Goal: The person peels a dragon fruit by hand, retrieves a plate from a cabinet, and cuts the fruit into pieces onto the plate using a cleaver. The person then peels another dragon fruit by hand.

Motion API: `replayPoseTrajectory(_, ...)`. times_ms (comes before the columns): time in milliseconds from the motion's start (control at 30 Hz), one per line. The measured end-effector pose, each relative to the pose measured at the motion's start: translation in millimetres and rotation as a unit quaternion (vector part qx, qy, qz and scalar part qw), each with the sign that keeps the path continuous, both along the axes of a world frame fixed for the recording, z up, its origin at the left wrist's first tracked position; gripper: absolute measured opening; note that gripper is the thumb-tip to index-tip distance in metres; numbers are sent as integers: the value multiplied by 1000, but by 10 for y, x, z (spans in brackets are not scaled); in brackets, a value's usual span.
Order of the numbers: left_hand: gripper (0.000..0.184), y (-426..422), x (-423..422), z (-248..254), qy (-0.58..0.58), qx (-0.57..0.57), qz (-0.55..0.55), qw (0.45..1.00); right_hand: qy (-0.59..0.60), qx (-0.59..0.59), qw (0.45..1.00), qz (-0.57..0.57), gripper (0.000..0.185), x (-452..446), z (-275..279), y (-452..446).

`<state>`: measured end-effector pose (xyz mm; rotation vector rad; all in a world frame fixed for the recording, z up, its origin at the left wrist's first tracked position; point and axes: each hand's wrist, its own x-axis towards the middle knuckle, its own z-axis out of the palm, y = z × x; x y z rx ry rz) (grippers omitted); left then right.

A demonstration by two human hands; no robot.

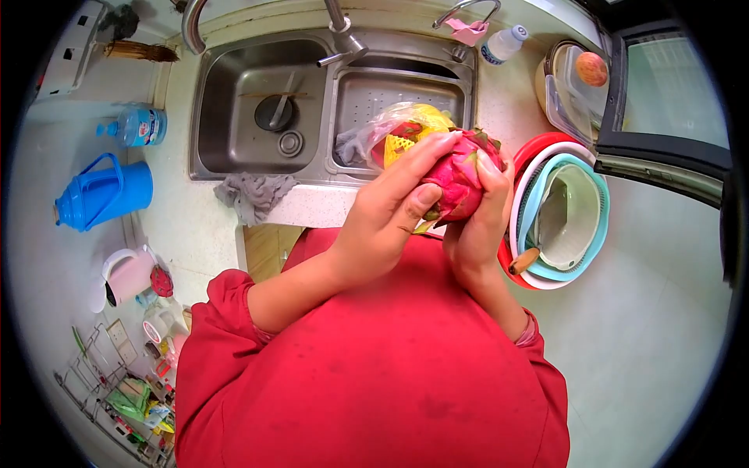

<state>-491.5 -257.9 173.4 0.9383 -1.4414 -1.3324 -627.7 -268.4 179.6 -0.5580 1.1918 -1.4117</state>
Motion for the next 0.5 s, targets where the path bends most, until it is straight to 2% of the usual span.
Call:
replayPoseTrajectory(333,44,22,-112,4,49,47,34,997,-13,14,999,-31,38,-14,-79,43)
replayPoseTrajectory(433,43,3,-136,17,48,55,38,997,-45,23,998,-28,39,-24,-119,39)
replayPoseTrajectory(500,42,-65,-148,14,50,64,33,996,-143,48,988,-18,43,-28,-182,20)
